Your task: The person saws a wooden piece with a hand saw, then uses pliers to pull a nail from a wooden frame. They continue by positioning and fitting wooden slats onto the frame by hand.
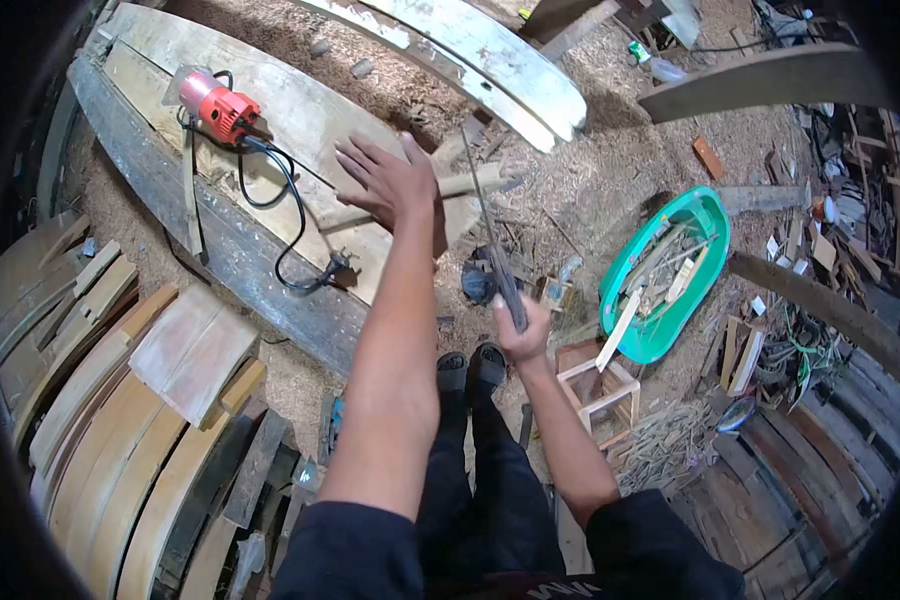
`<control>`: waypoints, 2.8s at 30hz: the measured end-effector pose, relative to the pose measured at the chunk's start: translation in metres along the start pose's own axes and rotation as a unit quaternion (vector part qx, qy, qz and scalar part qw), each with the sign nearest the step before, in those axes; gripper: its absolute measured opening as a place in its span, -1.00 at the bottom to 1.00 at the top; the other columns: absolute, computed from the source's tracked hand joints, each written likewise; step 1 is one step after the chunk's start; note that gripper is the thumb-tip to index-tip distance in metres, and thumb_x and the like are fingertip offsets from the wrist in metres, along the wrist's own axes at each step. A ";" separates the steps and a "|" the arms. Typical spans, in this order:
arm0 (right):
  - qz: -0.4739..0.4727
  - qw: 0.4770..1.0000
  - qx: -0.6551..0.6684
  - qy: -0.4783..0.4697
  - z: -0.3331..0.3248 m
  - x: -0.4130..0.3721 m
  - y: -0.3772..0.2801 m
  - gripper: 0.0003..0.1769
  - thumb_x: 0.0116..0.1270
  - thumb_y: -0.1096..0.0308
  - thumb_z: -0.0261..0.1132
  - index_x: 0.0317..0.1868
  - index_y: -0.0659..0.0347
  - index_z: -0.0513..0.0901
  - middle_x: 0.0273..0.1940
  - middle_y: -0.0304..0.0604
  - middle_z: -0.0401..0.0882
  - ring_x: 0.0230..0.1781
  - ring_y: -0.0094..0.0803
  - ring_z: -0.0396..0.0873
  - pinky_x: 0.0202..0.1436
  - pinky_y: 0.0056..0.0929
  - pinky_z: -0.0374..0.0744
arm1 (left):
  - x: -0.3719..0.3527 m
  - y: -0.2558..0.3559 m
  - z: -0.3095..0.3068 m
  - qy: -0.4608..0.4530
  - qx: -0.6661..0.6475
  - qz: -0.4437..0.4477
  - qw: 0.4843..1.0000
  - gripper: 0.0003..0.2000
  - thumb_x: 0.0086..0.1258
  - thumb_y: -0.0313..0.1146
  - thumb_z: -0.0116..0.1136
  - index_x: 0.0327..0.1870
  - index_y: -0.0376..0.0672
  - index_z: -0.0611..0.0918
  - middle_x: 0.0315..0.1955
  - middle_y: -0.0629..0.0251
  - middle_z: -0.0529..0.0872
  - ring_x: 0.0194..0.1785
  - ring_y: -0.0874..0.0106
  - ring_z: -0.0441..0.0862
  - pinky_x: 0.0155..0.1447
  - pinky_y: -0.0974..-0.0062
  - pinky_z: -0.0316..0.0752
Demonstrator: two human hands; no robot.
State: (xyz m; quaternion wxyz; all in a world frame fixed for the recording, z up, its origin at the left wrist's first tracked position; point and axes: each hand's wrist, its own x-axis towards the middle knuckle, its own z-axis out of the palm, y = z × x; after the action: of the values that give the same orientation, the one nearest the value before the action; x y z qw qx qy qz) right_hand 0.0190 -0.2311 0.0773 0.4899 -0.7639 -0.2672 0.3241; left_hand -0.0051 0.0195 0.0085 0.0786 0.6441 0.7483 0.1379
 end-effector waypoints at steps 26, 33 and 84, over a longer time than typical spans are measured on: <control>0.026 0.999 0.003 0.045 0.009 -0.025 0.010 -0.72 0.29 0.37 0.28 -0.57 0.26 0.50 -0.74 -0.29 0.29 -0.72 -0.59 0.30 -0.61 -0.44 0.28 | -0.001 0.006 -0.003 0.034 0.026 0.019 0.999 -0.22 0.35 0.12 -0.05 0.48 -0.26 0.22 0.52 -0.06 0.08 0.60 0.17 -0.05 0.48 -0.33 -0.23; 0.009 0.999 0.021 0.031 0.011 -0.011 0.011 -0.69 0.29 0.35 0.27 -0.58 0.27 0.45 -0.73 -0.33 0.28 -0.68 -0.63 0.27 -0.60 -0.47 0.28 | -0.009 -0.007 0.001 0.029 -0.041 0.137 0.989 -0.30 0.42 0.01 -0.11 0.47 -0.28 0.21 0.50 -0.10 0.10 0.60 0.14 -0.05 0.50 -0.27 -0.24; 0.053 0.995 0.080 0.038 0.021 0.015 0.002 -0.79 0.32 0.40 0.26 -0.47 0.30 0.56 -0.67 -0.40 0.35 -0.65 -0.70 0.30 -0.58 -0.57 0.28 | -0.023 0.010 0.010 0.027 0.030 0.134 0.990 -0.41 0.23 -0.17 0.02 0.36 -0.03 0.44 0.50 0.03 0.16 0.56 0.18 0.09 0.50 -0.21 -0.11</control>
State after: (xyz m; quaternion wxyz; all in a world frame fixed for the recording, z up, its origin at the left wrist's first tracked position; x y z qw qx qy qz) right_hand 0.0129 -0.2095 0.0654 0.5415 -0.7469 -0.1809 0.3408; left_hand 0.0107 -0.0008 0.0005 0.0199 0.7367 0.6609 0.1416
